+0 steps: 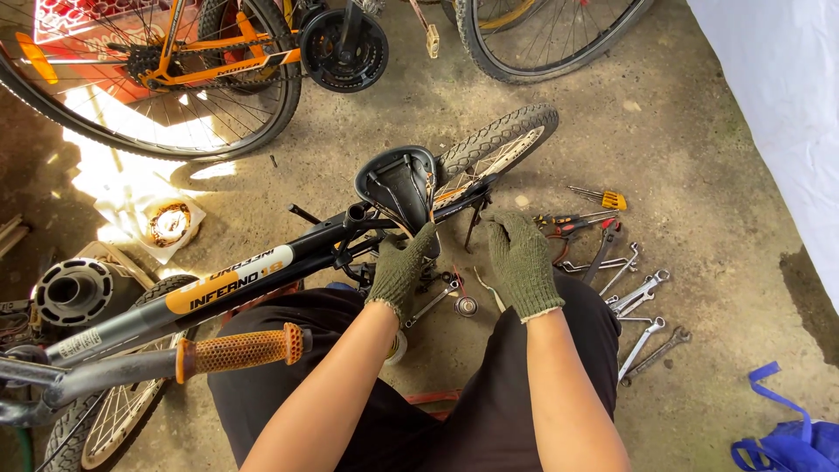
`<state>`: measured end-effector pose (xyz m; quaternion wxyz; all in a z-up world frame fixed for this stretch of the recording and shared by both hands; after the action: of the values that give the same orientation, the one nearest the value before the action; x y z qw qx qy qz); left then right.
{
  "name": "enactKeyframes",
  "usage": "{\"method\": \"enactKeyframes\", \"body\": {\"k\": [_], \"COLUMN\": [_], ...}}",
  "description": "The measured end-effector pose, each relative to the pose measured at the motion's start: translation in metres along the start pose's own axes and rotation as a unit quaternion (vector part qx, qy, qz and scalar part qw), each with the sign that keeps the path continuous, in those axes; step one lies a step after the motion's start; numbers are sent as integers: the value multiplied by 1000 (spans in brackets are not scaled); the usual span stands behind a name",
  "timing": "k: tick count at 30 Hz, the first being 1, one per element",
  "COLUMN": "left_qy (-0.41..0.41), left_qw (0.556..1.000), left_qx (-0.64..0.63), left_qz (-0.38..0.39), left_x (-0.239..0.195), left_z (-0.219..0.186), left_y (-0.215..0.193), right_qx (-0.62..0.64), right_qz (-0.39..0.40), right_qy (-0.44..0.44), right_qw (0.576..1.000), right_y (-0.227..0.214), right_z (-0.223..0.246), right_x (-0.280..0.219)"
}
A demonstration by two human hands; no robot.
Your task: The person cleans a bicycle seat with a cloth and then uses a screwdriver to tighten the screws underneath the seat. The person is sitting on the ground while performing the task.
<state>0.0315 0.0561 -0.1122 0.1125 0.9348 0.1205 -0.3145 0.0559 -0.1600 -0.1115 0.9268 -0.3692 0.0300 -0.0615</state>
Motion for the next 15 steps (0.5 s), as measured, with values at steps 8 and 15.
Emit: {"method": "enactKeyframes", "body": {"k": [8,15], "left_qy": [-3,-3], "left_qw": [999,996], "left_qx": [-21,90], "left_qz": [38,17], "left_x": [66,64], "left_z": [27,27], "left_y": [7,12], "right_qx": [14,161], "right_qz": [-62,-37], "right_qy": [17,60], "right_qw": [998,984], "right_y": [-14,-44], "right_z": [24,55], "right_x": [-13,-13]}}
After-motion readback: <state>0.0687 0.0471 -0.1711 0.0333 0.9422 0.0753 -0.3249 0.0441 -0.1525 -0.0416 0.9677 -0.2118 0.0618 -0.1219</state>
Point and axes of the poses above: each hand's wrist, its own x-axis towards the middle knuckle, its own y-axis out of the palm, z = x × y, the point moved 10 cm from there along x, towards the middle knuckle, and after that the axes turned 10 degrees about y, right-handed, at the moved point
